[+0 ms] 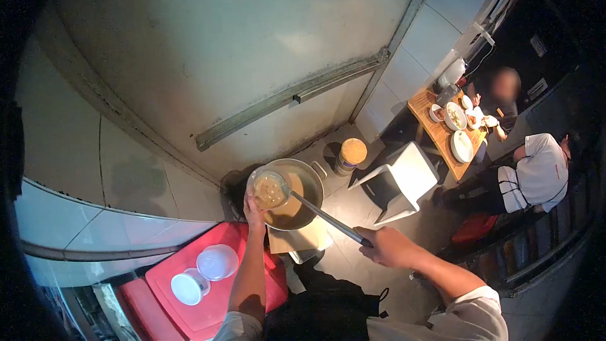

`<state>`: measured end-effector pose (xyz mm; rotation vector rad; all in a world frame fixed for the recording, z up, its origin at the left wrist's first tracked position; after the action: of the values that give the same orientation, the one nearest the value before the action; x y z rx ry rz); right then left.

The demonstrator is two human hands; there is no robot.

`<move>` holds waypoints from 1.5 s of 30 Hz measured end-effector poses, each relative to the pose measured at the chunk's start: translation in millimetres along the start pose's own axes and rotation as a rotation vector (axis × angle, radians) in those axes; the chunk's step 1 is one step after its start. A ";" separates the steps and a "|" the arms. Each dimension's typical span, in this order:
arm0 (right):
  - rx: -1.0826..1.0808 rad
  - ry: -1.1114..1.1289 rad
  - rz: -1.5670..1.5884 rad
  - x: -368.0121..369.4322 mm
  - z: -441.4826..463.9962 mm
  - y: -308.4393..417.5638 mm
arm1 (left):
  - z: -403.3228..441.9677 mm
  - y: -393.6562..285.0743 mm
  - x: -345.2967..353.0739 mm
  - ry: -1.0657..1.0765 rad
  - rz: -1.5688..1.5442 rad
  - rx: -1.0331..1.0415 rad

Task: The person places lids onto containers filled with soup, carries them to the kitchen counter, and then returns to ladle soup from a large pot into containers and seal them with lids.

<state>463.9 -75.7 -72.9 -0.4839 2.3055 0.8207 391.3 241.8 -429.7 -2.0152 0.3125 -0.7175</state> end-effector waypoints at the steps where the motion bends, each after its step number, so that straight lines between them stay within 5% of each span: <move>1: -0.036 -0.068 -0.089 5.2 -1.9 -0.8 | -0.9 1.3 -3.1 0.010 -0.003 -0.015; 4: -0.093 -0.216 -0.362 31.3 -15.7 -3.8 | -4.8 5.8 -12.6 0.023 -0.012 -0.054; 13: -0.037 -0.356 -0.290 83.4 -49.9 -19.1 | -2.3 25.9 -31.5 0.057 -0.086 -0.102; 18: -0.137 -0.423 0.218 110.8 -53.4 -28.9 | -1.8 23.0 -29.5 0.023 -0.098 -0.091; 24: 0.226 -0.075 1.113 104.7 -60.1 -31.3 | -14.7 -7.2 -22.4 0.050 -0.077 -0.040; 35: 0.181 -0.029 1.472 87.5 -23.0 -65.1 | -15.9 -13.8 -51.9 0.030 0.003 -0.052; 39: 0.273 -0.133 0.754 92.1 50.5 -89.8 | -22.8 -11.9 -75.8 -0.005 -0.028 -0.079; 41: 0.030 -0.305 0.151 109.3 101.3 -109.8 | -34.3 -26.2 -78.2 0.053 -0.058 -0.053; 45: 0.207 -0.057 -0.261 157.5 213.2 -133.7 | -49.1 -45.1 -83.0 0.062 -0.063 0.024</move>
<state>512.8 -52.4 -364.8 -0.6416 2.1858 0.4587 292.7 271.4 -402.5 -1.9904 0.2763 -0.8202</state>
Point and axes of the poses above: each hand's wrist, its own z-axis towards the middle knuckle, its own x-axis out of the palm, y = z × x, the point moved 2 cm from there along z, towards the middle knuckle, and after that the axes turned 4 degrees about y, right-handed, at the moved point
